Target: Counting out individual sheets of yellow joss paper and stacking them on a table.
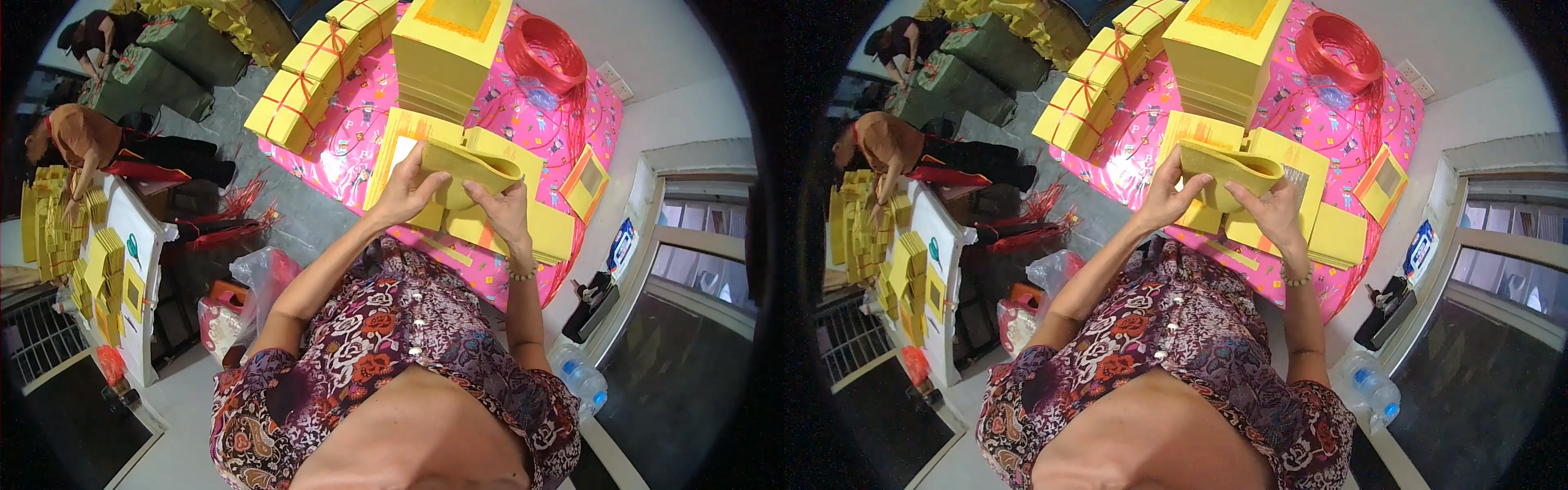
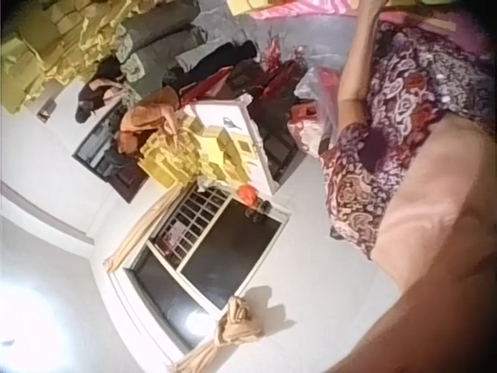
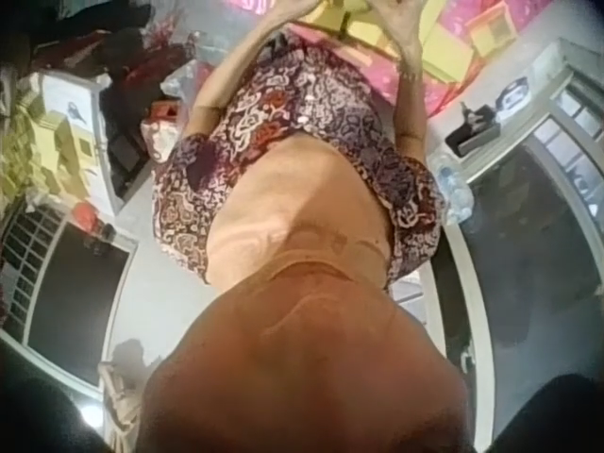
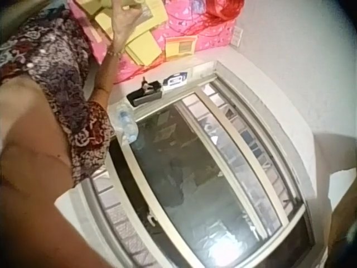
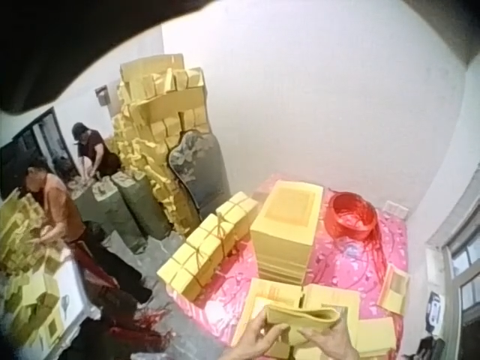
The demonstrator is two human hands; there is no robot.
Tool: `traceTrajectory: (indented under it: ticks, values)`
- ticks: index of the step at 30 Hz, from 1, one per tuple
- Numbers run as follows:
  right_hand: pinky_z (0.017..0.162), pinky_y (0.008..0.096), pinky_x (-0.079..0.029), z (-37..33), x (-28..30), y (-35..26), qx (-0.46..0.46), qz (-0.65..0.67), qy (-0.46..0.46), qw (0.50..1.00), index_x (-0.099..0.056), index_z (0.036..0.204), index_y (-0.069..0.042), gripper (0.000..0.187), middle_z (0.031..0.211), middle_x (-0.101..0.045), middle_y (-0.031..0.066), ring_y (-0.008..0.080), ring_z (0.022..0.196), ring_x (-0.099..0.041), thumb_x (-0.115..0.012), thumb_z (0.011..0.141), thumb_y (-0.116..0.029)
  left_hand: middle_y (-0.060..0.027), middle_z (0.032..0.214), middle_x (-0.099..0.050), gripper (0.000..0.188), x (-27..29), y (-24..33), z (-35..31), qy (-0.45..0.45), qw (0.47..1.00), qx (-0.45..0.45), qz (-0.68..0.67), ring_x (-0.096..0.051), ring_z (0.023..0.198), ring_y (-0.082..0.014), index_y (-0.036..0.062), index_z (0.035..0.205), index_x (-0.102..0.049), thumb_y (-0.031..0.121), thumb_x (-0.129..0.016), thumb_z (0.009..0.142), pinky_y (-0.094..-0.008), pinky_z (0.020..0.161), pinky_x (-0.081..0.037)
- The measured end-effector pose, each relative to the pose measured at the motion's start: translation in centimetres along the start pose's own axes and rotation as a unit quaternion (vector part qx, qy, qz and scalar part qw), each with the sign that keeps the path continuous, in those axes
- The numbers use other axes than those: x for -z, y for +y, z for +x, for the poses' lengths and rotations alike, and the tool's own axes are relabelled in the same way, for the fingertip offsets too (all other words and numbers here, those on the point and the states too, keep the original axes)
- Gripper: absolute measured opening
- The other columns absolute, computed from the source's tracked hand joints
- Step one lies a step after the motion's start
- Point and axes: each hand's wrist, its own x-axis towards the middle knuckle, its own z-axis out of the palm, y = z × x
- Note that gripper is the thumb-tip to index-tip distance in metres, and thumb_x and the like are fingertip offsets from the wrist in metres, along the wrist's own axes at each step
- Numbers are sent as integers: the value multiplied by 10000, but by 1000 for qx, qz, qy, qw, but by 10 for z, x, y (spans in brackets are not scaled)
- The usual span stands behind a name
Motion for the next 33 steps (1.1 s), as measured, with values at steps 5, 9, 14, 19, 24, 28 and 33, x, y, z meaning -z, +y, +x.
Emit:
traceTrajectory:
  ticks: [5, 9, 14, 19, 24, 28, 33]
  values:
    - [799, 281, -503, -20, 27, 12, -35, -20, 47, 998, -568, 1097, 32, 333, 1017, -646, 97, 146, 915, -611, -681, 807, -86, -81, 1086, -554, 366, -35, -36, 6, -29, 998, 5, -57, -525, 1003, -134, 6, 1211, -428, 33, -552, 868, -280, 851, -437]
    - [797, 278, -504, -33, 39, 32, -40, -61, 78, 994, -566, 1102, 31, 343, 1015, -644, 93, 142, 913, -610, -687, 804, -88, -83, 1050, -570, 354, -52, -59, 3, -52, 996, 25, -65, -536, 977, -145, 13, 1207, -431, 65, -549, 877, -291, 836, -441]
    - [792, 272, -505, -36, 44, 47, -63, -29, 101, 993, -559, 1107, 35, 347, 1015, -641, 100, 146, 912, -610, -683, 809, -92, -99, 1024, -582, 351, -59, -73, 5, -69, 997, 10, -27, -553, 947, -163, 15, 1210, -430, 77, -539, 882, -301, 818, -451]
    - [779, 263, -505, -26, 49, 39, -65, -14, 102, 993, -553, 1103, 47, 338, 1004, -639, 109, 142, 898, -611, -672, 819, -94, -121, 1063, -588, 416, -59, -66, 17, -55, 998, 24, 4, -562, 984, -183, 6, 1228, -423, 79, -577, 849, -324, 841, -455]
    - [743, 259, -507, -11, 58, 27, -99, 7, 69, 993, -556, 1085, 47, 318, 997, -639, 100, 132, 862, -616, -662, 831, -112, -133, 1147, -562, 483, -48, -39, 40, -116, 983, 112, -89, -542, 1050, -193, -23, 1257, -401, 43, -600, 823, -313, 898, -437]
    - [722, 258, -507, 0, 53, 25, -101, 67, 75, 990, -553, 1090, 38, 306, 996, -639, 91, 131, 852, -619, -645, 844, -118, -109, 1144, -558, 448, -42, -15, 51, -133, 947, 252, -147, -551, 1030, -173, -19, 1262, -386, 84, -579, 871, -312, 881, -455]
    - [746, 277, -519, 8, 51, 22, -155, 155, 54, 974, -532, 1114, 49, 331, 1028, -626, 109, 154, 871, -623, -641, 846, -113, -138, 1103, -563, 404, -40, -1, 58, -114, 919, 346, -152, -580, 971, -188, -23, 1237, -400, 73, -559, 878, -299, 813, -492]
